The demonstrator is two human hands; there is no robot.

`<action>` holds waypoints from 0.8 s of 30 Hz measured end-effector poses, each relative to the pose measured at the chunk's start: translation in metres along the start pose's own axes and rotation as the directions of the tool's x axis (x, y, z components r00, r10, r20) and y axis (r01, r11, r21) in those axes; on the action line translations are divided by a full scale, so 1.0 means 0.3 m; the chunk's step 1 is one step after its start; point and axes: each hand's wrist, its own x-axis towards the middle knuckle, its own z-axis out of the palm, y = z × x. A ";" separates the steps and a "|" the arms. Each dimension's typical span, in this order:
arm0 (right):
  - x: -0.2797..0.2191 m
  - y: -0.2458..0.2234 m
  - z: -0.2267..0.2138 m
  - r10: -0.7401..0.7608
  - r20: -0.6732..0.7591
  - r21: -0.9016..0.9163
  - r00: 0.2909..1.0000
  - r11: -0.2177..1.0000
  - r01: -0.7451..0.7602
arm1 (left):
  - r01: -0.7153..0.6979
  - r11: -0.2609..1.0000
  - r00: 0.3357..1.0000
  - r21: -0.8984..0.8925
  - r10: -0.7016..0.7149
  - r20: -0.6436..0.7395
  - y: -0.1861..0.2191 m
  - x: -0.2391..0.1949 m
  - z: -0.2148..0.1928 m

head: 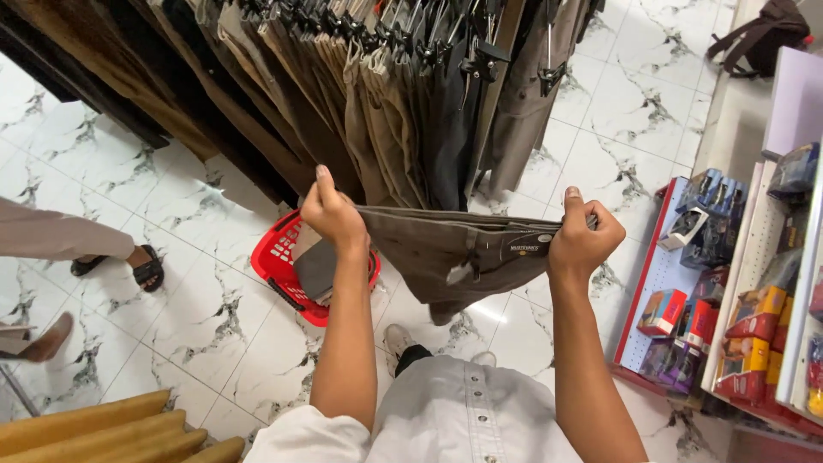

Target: Selecting and organizing pants from a retail rack into a shopping basket.

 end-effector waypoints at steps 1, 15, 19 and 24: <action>-0.002 0.002 0.000 0.002 -0.006 -0.006 1.000 1.000 -0.002 | 0.005 1.000 1.000 0.002 -0.005 0.007 0.015 0.006 0.014; -0.029 0.016 0.064 -0.139 -0.046 -0.072 0.989 0.988 0.135 | 0.143 0.980 0.981 -0.139 -0.159 -0.114 -0.004 0.105 0.071; -0.022 0.025 0.098 -0.154 -0.036 -0.074 0.987 0.986 0.151 | 0.163 0.967 0.983 -0.195 -0.177 -0.057 -0.076 0.161 0.066; -0.041 0.011 0.158 -0.100 -0.019 -0.080 0.995 0.992 0.098 | 0.169 0.959 0.984 -0.229 -0.177 -0.018 -0.161 0.245 0.057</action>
